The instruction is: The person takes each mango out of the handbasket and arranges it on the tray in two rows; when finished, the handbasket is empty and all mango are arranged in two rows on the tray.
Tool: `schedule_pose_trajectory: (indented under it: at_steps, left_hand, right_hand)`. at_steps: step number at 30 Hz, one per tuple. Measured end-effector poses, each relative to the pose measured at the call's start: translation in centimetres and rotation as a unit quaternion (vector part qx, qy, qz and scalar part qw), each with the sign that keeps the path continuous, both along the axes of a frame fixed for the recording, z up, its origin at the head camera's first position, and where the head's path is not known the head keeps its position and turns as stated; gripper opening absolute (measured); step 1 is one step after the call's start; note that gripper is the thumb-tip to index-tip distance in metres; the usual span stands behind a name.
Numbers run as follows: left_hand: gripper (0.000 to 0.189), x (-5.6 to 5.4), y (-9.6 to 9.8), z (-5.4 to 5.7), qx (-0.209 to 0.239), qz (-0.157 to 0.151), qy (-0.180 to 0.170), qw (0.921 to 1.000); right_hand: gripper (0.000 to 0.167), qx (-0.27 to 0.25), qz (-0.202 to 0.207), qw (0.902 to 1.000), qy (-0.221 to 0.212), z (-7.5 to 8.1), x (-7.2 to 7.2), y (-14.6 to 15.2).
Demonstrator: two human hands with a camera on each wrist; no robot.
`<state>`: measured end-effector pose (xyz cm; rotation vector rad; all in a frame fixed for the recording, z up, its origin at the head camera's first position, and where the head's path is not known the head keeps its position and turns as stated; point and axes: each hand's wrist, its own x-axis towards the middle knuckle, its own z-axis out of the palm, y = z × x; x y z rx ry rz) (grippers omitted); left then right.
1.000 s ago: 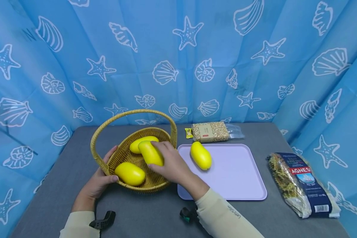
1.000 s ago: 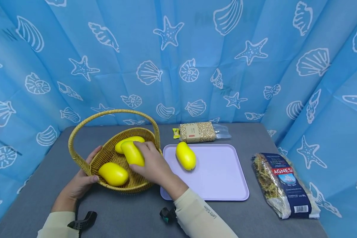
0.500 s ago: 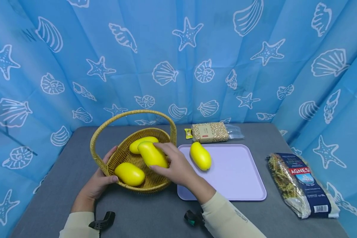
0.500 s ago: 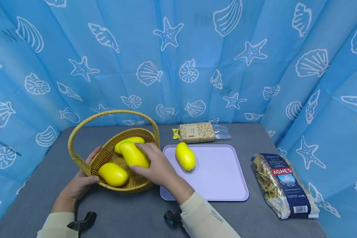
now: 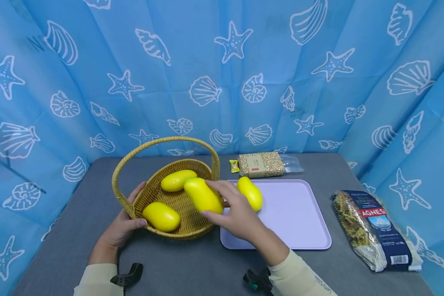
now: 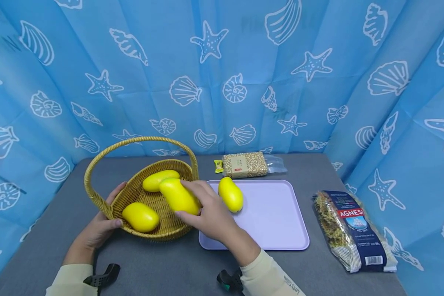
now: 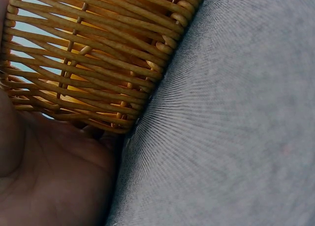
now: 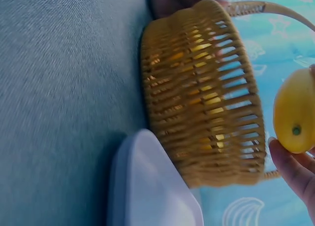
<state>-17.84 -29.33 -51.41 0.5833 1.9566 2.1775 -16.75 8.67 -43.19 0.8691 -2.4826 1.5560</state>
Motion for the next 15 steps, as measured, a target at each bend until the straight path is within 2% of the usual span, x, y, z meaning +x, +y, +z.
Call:
schedule_pose_trajectory:
  at_steps: [8, 15]
  left_hand:
    - [0.107, 0.0, 0.1, 0.0, 0.005, 0.003, -0.002, 1.0]
    - [0.107, 0.0, 0.0, -0.1, 0.008, 0.002, -0.003, 1.0]
  right_hand:
    - [0.075, -0.012, -0.029, 0.9993, 0.021, 0.3, 0.9, 3.2]
    - [0.077, 0.009, -0.082, 0.9961, 0.031, 0.2, 1.0, 6.3]
